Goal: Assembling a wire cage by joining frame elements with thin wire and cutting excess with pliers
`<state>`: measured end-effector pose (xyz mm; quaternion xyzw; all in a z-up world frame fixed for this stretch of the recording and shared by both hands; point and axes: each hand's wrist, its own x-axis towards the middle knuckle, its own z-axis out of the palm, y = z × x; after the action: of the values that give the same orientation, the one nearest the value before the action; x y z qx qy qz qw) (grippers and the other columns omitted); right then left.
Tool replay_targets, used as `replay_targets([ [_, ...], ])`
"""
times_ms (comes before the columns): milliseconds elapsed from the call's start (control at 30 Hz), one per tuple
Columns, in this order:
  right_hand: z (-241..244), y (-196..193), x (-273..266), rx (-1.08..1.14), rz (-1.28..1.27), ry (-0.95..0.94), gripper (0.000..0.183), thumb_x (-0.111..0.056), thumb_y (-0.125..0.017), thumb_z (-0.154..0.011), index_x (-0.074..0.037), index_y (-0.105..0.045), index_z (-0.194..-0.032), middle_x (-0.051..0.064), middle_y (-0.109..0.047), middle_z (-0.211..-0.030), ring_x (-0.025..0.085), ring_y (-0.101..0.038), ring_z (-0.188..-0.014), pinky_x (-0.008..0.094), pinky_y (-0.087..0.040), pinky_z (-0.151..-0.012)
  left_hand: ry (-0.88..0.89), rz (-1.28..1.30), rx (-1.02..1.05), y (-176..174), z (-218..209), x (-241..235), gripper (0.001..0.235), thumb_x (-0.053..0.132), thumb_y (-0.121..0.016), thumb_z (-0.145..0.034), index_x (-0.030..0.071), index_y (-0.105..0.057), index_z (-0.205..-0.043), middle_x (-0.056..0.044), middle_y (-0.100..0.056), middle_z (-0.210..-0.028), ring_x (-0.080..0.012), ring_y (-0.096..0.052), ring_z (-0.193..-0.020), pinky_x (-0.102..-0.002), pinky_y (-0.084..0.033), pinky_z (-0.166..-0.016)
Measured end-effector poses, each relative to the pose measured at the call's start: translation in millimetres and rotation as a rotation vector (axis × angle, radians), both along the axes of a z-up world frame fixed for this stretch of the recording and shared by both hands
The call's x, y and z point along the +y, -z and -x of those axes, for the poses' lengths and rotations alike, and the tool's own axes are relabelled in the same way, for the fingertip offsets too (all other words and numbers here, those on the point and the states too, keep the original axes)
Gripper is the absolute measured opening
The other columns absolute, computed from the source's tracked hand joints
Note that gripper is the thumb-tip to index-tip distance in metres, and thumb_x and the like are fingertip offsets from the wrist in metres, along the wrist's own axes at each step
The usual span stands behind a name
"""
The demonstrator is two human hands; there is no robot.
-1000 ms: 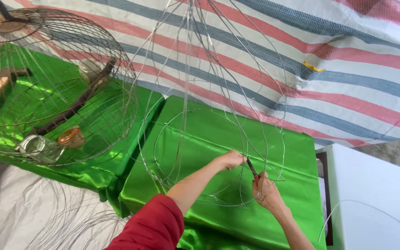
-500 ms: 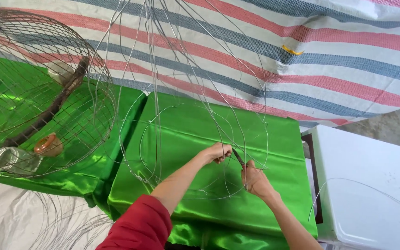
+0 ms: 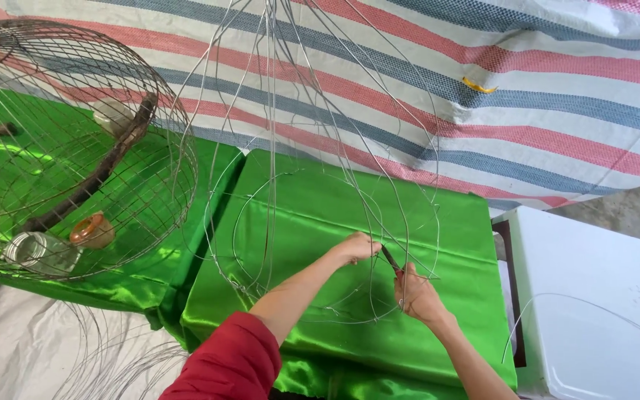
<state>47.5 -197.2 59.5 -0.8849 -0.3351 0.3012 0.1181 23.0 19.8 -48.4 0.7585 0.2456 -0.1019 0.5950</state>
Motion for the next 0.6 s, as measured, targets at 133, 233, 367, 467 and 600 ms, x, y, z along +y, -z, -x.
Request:
replay_targets([
  [133,-3,6,0,-0.007,-0.004,-0.009,0.03,-0.015,-0.044,-0.103,0.0,-0.049,-0.129,0.022,-0.072,-0.087,0.034,-0.075,-0.073,0.043,-0.062,-0.065,0.024,0.02,0.004,0,-1,5,0.04,0.035,-0.063,-0.094,-0.001,-0.071,-0.108,-0.014,-0.063,-0.08,-0.0111,-0.051,-0.047,-0.026,-0.053,-0.044],
  [233,-9,21,-4,-0.026,-0.036,-0.036,0.029,-0.017,-0.048,-0.1,-0.001,-0.049,-0.125,0.022,-0.072,-0.087,0.038,-0.076,-0.077,0.048,-0.063,-0.068,0.08,-0.011,0.006,-25,8,3,0.033,0.027,-0.058,-0.101,-0.004,-0.069,-0.108,-0.008,-0.058,-0.072,-0.0092,-0.049,-0.044,-0.025,-0.054,-0.045],
  [367,-9,20,-3,-0.027,-0.066,-0.054,0.027,-0.019,-0.048,-0.099,-0.002,-0.049,-0.121,0.025,-0.071,-0.09,0.045,-0.075,-0.084,0.054,-0.06,-0.071,0.106,-0.08,-0.004,-50,17,-3,0.033,0.029,-0.055,-0.106,-0.001,-0.068,-0.101,-0.003,-0.052,-0.064,-0.0105,-0.046,-0.042,-0.024,-0.046,-0.043],
  [467,-6,16,-2,-0.054,-0.05,-0.054,0.026,-0.021,-0.048,-0.099,-0.004,-0.05,-0.119,0.024,-0.071,-0.09,0.044,-0.075,-0.085,0.054,-0.061,-0.071,0.121,-0.096,-0.02,-64,22,-7,0.034,0.029,-0.053,-0.108,-0.001,-0.067,-0.099,-0.002,-0.051,-0.065,-0.0094,-0.043,-0.042,-0.024,-0.046,-0.046],
  [600,-10,26,-5,-0.064,-0.086,-0.068,0.026,-0.019,-0.048,-0.099,-0.002,-0.051,-0.118,0.026,-0.071,-0.089,0.046,-0.075,-0.083,0.055,-0.06,-0.07,0.115,-0.122,-0.06,-39,17,-5,0.033,0.03,-0.054,-0.107,0.007,-0.062,-0.084,0.002,-0.046,-0.06,-0.0094,-0.042,-0.044,-0.026,-0.045,-0.053],
])
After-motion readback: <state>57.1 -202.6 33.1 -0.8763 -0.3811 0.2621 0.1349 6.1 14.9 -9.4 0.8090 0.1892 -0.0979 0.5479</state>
